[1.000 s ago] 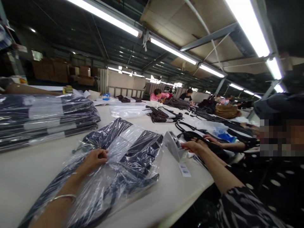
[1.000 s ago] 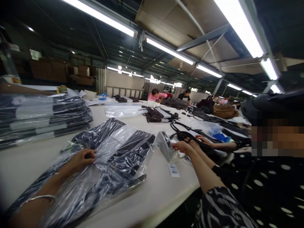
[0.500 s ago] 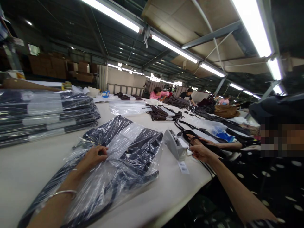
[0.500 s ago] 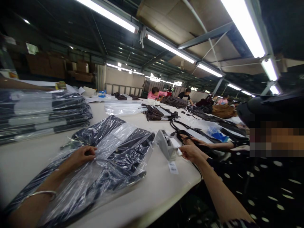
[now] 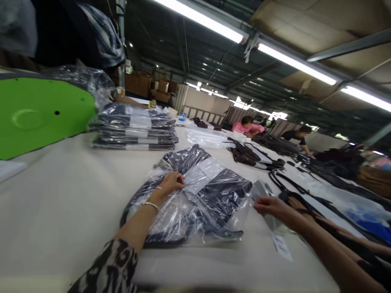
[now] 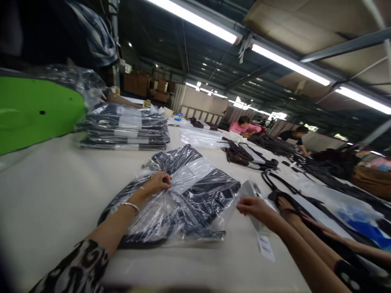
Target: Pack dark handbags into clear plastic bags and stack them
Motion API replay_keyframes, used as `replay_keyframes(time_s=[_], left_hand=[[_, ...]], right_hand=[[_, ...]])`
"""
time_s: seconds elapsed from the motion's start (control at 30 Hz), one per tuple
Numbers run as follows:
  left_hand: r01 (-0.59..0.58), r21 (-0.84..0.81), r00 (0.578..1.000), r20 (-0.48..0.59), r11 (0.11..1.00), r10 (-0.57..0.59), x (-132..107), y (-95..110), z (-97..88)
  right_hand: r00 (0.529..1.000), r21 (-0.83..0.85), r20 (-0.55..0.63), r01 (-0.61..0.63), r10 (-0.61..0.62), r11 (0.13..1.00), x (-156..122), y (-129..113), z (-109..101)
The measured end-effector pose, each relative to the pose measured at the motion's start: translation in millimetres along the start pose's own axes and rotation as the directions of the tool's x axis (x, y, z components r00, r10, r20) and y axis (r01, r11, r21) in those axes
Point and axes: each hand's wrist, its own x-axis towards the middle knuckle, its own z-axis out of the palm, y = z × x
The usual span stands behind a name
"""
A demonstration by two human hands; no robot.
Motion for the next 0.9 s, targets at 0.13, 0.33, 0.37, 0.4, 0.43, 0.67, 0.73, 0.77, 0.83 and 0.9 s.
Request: replay_keyframes(time_s=[0.13,0.33,0.37,0.4,0.43,0.67,0.73,0.77,0.83,0.9], left_hand=[[0.000,0.017,1.000,-0.010,1.000,0.000,-0.8,-0.3,2.7],[0.010,0.062,0.999,-0.048,0.998,-0.007,0.8,-4.2,9.2],[0.014,0.067,0.999,-0.050,0.998,-0.011,0.7,-4.3,9.5],[0.019,0.071,0.999,-0.049,0.997,-0.015,0.4,-4.2,9.3],[0.024,0.074,0.999,-0.047,0.997,-0.021,-0.1,-3.8,8.6],[0.029,0.042,0.999,-0.037,0.999,-0.028,-4.2,-0.4,1.0],[0.026,0.036,0.999,-0.039,0.999,-0.024,-4.5,-1.0,1.5],[0.025,0.033,0.999,-0.041,0.999,-0.024,-4.5,-1.5,2.2],[0.024,0.028,0.999,-0.043,0.999,-0.023,-4.3,-2.5,3.7],[0.020,0.018,0.999,-0.044,1.000,-0.019,-4.3,-2.7,4.6]], right_hand=[[0.911,-0.112,0.313,0.317,-0.270,0.942,48.3,-101.6,84.8],[0.836,-0.457,0.429,0.527,-0.342,0.716,130.5,-165.7,172.1],[0.832,-0.488,0.449,0.534,-0.326,0.690,142.0,-165.0,175.6],[0.829,-0.502,0.466,0.535,-0.308,0.680,151.8,-163.1,176.9],[0.829,-0.508,0.477,0.530,-0.291,0.679,159.8,-160.6,176.8],[0.856,-0.592,0.448,0.501,-0.259,0.632,173.5,-154.1,176.4],[0.853,-0.603,0.447,0.509,-0.268,0.614,174.4,-156.9,179.9],[0.850,-0.610,0.451,0.516,-0.272,0.601,175.6,-158.8,181.7],[0.853,-0.649,0.454,0.515,-0.258,0.559,179.8,-162.7,183.7],[0.869,-0.707,0.444,0.489,-0.217,0.512,185.2,-165.0,181.7]])
